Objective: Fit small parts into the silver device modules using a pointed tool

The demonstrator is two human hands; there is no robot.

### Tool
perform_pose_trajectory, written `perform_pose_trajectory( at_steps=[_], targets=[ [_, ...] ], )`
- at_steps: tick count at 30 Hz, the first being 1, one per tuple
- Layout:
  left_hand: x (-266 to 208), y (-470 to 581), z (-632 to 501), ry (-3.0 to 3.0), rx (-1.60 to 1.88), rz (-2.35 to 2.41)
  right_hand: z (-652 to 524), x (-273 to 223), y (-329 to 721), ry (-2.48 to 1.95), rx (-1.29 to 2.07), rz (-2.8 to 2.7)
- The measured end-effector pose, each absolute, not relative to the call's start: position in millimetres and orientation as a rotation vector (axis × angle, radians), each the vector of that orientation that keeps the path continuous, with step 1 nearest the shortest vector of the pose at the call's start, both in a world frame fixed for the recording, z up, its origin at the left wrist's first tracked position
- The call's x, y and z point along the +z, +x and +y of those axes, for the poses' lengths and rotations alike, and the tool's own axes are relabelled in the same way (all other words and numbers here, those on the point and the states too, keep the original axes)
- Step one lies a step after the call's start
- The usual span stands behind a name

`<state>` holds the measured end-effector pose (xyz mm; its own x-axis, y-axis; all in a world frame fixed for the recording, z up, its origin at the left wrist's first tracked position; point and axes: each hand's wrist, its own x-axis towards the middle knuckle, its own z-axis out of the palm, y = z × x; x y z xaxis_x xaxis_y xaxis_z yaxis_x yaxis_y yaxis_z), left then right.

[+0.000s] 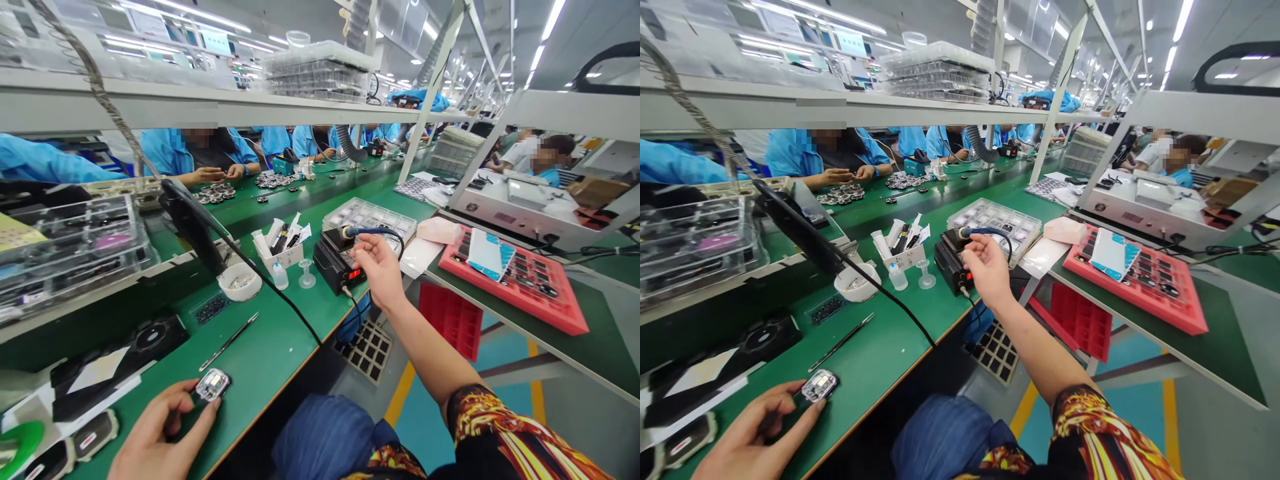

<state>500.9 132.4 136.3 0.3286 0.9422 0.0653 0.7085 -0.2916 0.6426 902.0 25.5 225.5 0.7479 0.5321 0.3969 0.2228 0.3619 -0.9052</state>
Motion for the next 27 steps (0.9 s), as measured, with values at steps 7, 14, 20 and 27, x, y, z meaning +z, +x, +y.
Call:
perform_pose_trajectory(
  at_steps=[7,14,20,27],
  targets=[
    [137,500,132,2.093,0.618,1.395,55,223,943,-1.49,-0.084,-0.751],
    [130,501,133,2.055,0.648,1.387,63,230,956,-1.695,-0.309,-0.857],
    [128,503,131,2.048,0.711,1.376,67,231,962,-1.764,-0.337,-0.913],
    [132,500,130,2.082,0.642,1.374,65,233,965,-1.788,-0.315,-0.934]
  ],
)
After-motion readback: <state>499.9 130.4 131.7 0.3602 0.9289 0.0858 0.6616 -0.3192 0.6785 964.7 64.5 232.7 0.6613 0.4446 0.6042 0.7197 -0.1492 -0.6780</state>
